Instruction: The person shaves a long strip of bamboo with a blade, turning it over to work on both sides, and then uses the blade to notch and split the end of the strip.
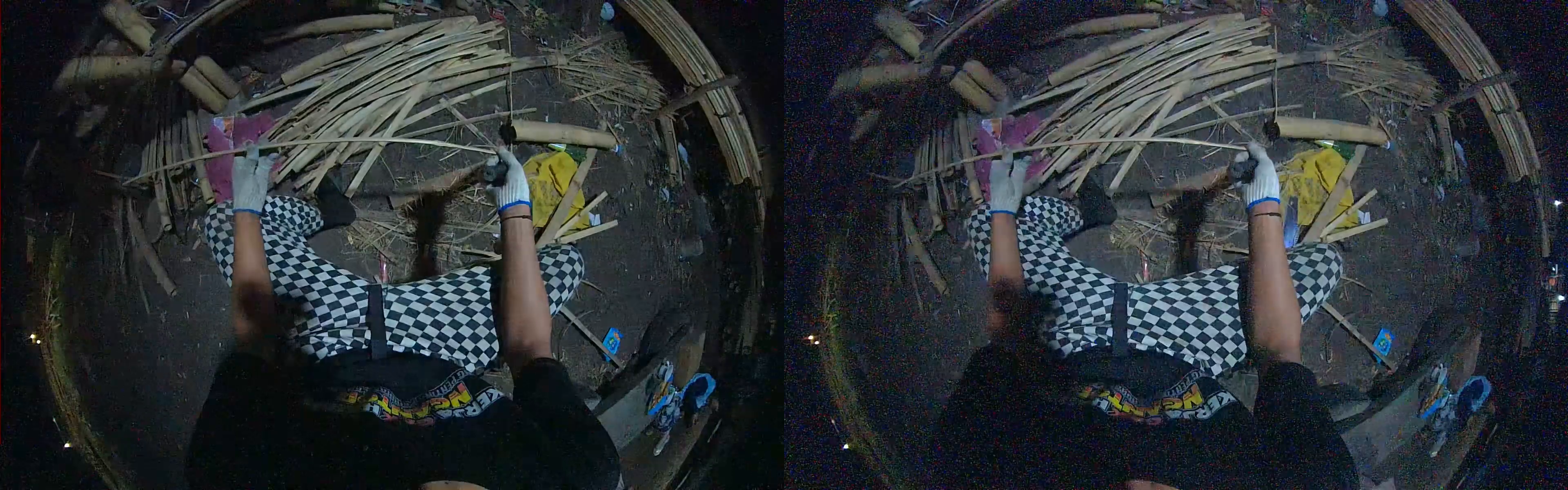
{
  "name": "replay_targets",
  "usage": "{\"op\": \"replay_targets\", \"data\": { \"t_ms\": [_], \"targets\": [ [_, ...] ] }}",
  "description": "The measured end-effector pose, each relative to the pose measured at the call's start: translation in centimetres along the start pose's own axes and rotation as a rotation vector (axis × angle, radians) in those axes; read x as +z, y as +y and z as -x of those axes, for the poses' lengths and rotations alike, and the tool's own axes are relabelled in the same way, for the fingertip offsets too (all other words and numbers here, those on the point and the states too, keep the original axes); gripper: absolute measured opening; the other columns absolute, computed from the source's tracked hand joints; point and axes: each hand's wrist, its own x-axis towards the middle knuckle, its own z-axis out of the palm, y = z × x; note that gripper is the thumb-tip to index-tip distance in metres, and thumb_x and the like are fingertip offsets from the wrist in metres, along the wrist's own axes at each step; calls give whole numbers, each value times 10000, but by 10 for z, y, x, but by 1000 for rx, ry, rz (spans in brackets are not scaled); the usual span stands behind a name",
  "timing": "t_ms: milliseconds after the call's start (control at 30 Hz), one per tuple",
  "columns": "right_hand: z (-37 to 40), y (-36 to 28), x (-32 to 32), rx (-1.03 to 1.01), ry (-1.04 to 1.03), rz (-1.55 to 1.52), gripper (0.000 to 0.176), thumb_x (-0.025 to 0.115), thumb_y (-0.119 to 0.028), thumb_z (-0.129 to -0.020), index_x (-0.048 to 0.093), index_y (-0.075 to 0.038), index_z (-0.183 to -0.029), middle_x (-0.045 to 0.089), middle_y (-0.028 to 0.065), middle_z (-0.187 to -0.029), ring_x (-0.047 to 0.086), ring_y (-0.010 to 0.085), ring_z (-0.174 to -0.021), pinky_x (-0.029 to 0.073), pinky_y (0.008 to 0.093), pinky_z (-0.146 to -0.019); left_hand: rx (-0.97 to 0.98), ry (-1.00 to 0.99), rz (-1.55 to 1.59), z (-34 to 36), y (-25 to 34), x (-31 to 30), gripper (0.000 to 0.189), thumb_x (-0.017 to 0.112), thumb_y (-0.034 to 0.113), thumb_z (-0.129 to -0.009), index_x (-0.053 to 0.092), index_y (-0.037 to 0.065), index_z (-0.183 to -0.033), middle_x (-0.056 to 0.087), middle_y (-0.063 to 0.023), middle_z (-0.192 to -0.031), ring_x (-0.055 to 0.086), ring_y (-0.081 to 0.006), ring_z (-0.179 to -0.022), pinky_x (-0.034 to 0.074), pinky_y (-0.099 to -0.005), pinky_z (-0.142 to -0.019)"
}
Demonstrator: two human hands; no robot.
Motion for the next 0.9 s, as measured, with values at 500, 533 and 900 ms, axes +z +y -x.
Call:
{"op": "replay_targets", "data": {
  "t_ms": [500, 533, 900],
  "targets": [
    [5, -1, 1, 71, -1, -29, 111, 566, -139, -891, 525, -102, -795, 551, 18, -632, 529, 157, -515, 421, 290, -460, 116, -15, -151, -18, -75, -3, 293, 555, 290, -906, 595, 70, -1095, 661, -166, -922, 615, -291, -855, 486, -368, -772],
    [5, -1, 4, 113, 41, -51, 106, 563, -132, -890, 524, -97, -798, 548, 14, -628, 528, 157, -515, 419, 287, -460, 116, 0, -158, -15, -55, -4, 293, 555, 290, -906, 595, 70, -1095, 661, -166, -922, 615, -291, -855, 486, -368, -772],
    [-13, 16, -5, 11, 90, -135, 122, 534, -120, -928, 541, -106, -807, 552, 17, -653, 534, 152, -550, 472, 256, -504, -214, 198, 752, -10, 34, -8, 245, 539, 158, -946, 488, -37, -1086, 621, -132, -870, 645, -186, -733, 559, -312, -623]
  ]
}}
